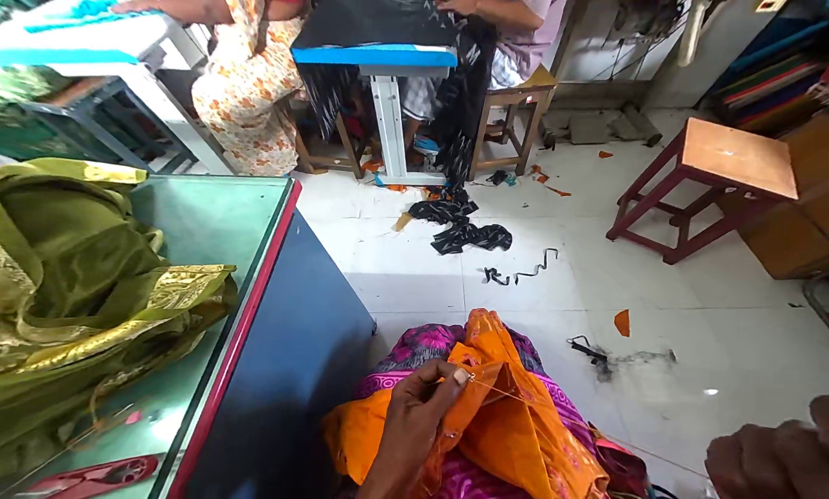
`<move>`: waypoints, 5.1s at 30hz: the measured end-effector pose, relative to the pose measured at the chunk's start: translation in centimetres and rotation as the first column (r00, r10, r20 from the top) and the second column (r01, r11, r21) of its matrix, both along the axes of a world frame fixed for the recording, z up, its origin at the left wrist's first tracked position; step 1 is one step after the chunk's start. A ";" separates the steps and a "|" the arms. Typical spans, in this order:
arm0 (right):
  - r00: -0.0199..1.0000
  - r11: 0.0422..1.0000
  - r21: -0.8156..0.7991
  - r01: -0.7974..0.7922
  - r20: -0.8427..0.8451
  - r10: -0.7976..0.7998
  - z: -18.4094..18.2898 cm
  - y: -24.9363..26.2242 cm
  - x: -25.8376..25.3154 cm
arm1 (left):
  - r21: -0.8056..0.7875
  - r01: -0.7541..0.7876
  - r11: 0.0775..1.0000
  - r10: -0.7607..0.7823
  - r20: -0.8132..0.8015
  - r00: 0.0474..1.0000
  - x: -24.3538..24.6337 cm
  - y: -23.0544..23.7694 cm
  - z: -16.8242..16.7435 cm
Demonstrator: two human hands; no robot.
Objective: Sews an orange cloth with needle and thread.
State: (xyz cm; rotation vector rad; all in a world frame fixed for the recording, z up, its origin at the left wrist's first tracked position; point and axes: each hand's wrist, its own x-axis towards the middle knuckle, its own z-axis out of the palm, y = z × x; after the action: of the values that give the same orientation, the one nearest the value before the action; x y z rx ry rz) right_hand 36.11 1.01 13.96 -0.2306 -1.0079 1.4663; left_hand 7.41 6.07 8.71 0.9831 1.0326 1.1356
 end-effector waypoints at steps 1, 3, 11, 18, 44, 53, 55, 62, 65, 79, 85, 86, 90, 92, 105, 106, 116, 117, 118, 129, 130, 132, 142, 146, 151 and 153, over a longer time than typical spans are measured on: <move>0.998 0.999 -0.022 0.037 0.054 -0.036 0.0 0.0 -0.2 | -0.003 0.005 1.000 -0.005 -0.001 1.000 0.0 0.1 0.1; 0.950 0.978 -0.038 0.207 0.247 -0.192 0.3 0.1 -1.2 | -0.006 0.024 1.000 -0.024 -0.017 1.000 -0.1 0.2 0.3; 0.830 0.982 -0.159 0.103 0.557 0.004 -2.3 0.7 -8.3 | 0.053 0.132 0.990 -0.134 0.041 0.990 -0.1 -0.3 0.5; 0.781 0.964 -0.192 0.185 0.624 -0.026 -2.7 1.1 -11.8 | 0.115 0.117 0.986 -0.132 0.136 0.982 -0.1 -0.9 0.6; 0.848 0.927 -0.244 0.284 0.515 -0.125 -3.2 1.0 -13.6 | 0.092 0.072 0.993 -0.089 0.193 0.977 0.8 -1.3 0.3; 0.924 0.900 -0.312 0.304 0.326 -0.199 -3.8 1.0 -14.8 | 0.103 0.001 0.995 -0.031 0.295 0.955 2.3 -2.1 0.1; 0.918 0.936 -0.254 0.244 0.371 -0.139 -4.1 1.3 -14.1 | 0.061 0.009 0.998 -0.029 0.347 0.937 2.2 -2.0 0.1; 0.847 0.983 -0.031 0.180 0.514 -0.138 -5.5 2.1 -12.3 | -0.134 0.095 0.986 -0.035 0.394 0.919 1.3 -1.6 1.0; 0.829 0.953 -0.014 0.304 0.497 -0.257 -6.0 2.3 -13.4 | -0.170 0.164 0.972 -0.075 0.437 0.896 1.5 -1.7 0.7; 0.729 0.922 0.027 0.385 0.604 -0.322 -2.0 3.1 -11.3 | 0.156 0.147 0.977 -0.156 0.044 0.987 2.1 -2.3 -1.7; 0.952 0.818 -0.492 0.298 0.209 -0.221 -2.6 2.7 -8.5 | 0.075 0.112 0.991 -0.123 0.163 0.979 1.2 -1.6 -1.6; 0.960 0.810 -0.519 0.273 0.205 -0.192 -3.0 2.3 -8.3 | 0.060 0.107 0.992 -0.116 0.186 0.976 1.2 -1.5 -1.6; 0.866 0.803 -0.465 0.372 0.486 -0.119 -3.9 1.6 -8.0 | 0.047 0.107 0.993 -0.115 0.231 0.966 1.3 -1.2 -1.4; 0.650 0.854 -0.168 0.493 0.724 -0.233 -4.6 1.5 -8.3 | 0.068 0.124 0.990 -0.136 0.218 0.966 1.4 -1.4 -1.4; 0.651 0.881 0.358 0.309 0.596 -0.471 -5.6 4.1 -10.4 | 0.219 0.193 0.956 -0.201 0.018 0.979 1.1 -1.7 -1.5; 0.756 0.897 0.319 0.305 0.492 -0.432 -5.0 4.0 -10.0 | 0.205 0.187 0.961 -0.188 -0.013 0.982 1.1 -1.6 -1.5; 0.850 0.935 0.038 0.352 0.406 -0.336 1.6 1.1 -2.4 | 0.053 0.032 0.998 -0.037 0.092 0.995 0.0 -0.6 -0.4; 0.853 0.944 0.031 0.329 0.418 -0.312 1.2 1.1 -2.3 | 0.052 0.042 0.998 -0.047 0.100 0.994 0.1 -0.5 -0.5; 0.864 0.953 0.002 0.303 0.422 -0.276 0.6 1.0 -2.0 | 0.049 0.066 0.997 -0.070 0.106 0.992 0.0 -0.5 -0.6; 0.818 0.972 -0.212 0.105 0.574 0.037 -2.9 1.1 -9.2 | 0.105 0.222 0.969 -0.233 0.108 0.966 -0.1 -0.5 -0.7; 0.808 0.973 -0.205 0.110 0.589 0.033 -3.1 1.0 -9.8 | 0.104 0.219 0.970 -0.232 0.123 0.965 0.0 -0.5 -0.7; 0.798 0.969 -0.198 0.146 0.603 0.003 -3.2 1.0 -10.4 | 0.103 0.214 0.971 -0.227 0.137 0.964 0.0 -0.6 -0.7; 0.745 0.937 -0.221 0.269 0.665 -0.057 -2.6 0.5 -10.3 | 0.115 0.226 0.967 -0.241 0.133 0.961 0.2 -0.6 -1.1; 0.729 0.934 -0.234 0.270 0.684 -0.039 -2.6 0.3 -10.2 | 0.089 0.215 0.972 -0.227 0.157 0.961 0.3 -0.6 -1.2; 0.719 0.934 -0.235 0.270 0.694 -0.034 -2.7 0.3 -10.1 | 0.093 0.213 0.973 -0.226 0.170 0.959 0.4 -0.6 -1.3; 0.728 0.935 -0.239 0.264 0.685 -0.031 -2.7 0.4 -10.0 | 0.095 0.220 0.971 -0.233 0.170 0.957 0.5 -0.6 -1.3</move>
State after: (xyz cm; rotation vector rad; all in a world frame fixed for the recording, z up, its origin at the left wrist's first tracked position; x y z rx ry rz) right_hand 26.15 1.37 11.21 -1.1342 -1.2741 1.4091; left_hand 7.87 5.48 7.46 1.0108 0.7167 1.0566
